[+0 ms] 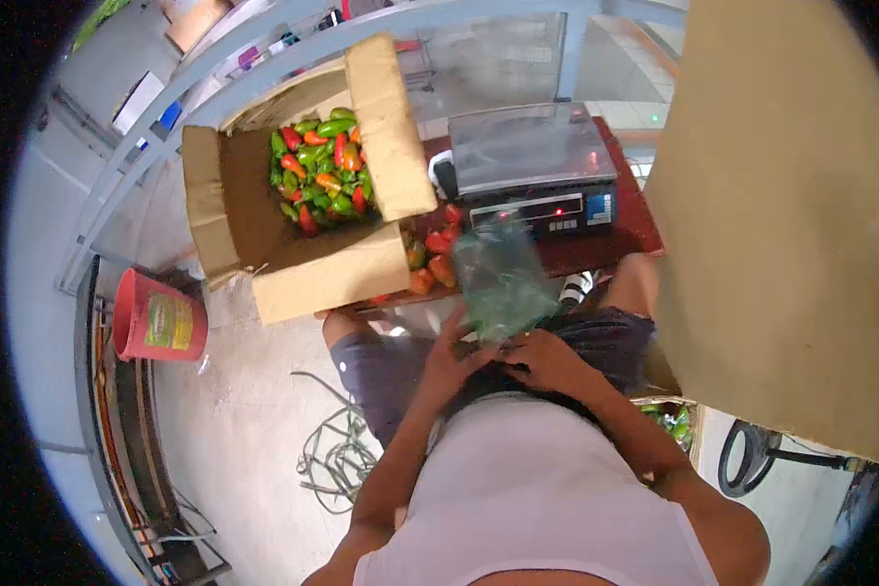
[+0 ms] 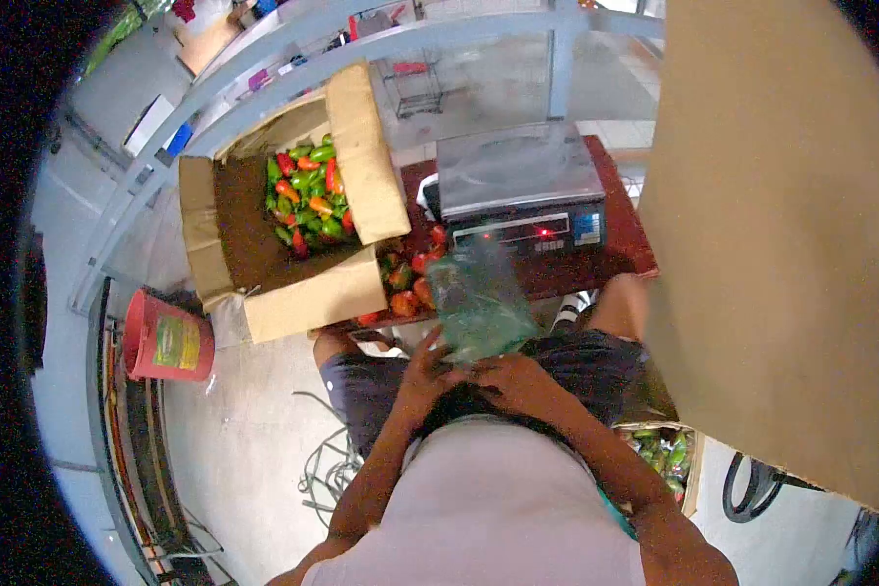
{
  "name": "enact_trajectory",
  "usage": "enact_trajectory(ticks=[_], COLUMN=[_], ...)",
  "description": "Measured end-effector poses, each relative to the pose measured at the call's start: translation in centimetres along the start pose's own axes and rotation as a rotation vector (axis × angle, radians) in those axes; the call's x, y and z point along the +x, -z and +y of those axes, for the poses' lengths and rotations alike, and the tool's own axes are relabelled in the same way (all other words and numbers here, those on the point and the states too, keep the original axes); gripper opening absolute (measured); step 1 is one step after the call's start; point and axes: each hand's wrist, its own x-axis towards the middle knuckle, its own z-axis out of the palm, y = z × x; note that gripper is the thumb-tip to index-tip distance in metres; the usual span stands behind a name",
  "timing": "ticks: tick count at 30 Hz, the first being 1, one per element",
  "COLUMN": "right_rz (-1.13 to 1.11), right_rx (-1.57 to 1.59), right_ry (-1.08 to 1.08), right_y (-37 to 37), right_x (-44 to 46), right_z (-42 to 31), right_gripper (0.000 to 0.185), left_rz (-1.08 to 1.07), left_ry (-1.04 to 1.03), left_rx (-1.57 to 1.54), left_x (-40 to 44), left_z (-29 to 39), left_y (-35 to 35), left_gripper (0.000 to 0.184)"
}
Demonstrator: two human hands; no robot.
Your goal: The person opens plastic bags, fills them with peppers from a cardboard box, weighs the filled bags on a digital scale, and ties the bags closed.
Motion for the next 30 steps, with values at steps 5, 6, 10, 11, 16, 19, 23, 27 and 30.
enact_trajectory(ticks=[5,6,10,11,16,19,23,27,30], right_rz=[0.167,0.249,0.497,0.463,0.328,0.267,0.181,0.260,0.290], right_rx=[-0.018,-0.031,-0.266,-0.211,-0.141,-0.123,-0.107,-0.033,0.039], right_ry=[-0.008,-0.025,-0.122,-0.171,-0.420,-0.419,-0.450,-0.308,-0.196], right_y=[1.2,1.6,4.1,2.7,1.3,3.3,6.6,9.2,10.9], right_x=[-0.7,-1.1,0.1,-0.1,0.2,0.1,1.6,2.3,2.6], right_z=[0.2,0.3,-1.9,-1.0,0.8,-1.0,-5.3,-8.3,-9.7], right_gripper=[0.033,0.036,0.029,0.031,0.037,0.041,0.047,0.054,0.060], left_rz=[0.012,0.005,-0.087,-0.130,-0.074,0.022,0.101,0.060,0.063], left_ry=[-0.103,-0.090,-0.090,-0.104,-0.088,-0.107,-0.135,-0.357,-0.453], left_rx=[0.394,0.344,0.238,0.239,0.645,0.643,0.601,0.548,0.455], left_x=[3.8,3.9,3.0,2.8,1.3,0.9,-0.1,-1.4,-1.7], left_z=[-3.2,-2.7,-0.7,-0.5,3.6,3.8,7.1,10.4,11.3], left_y=[2.5,2.5,1.8,1.6,1.6,3.1,2.3,1.3,1.0], left_gripper=[0.025,0.024,0.023,0.023,0.023,0.019,0.023,0.029,0.031])
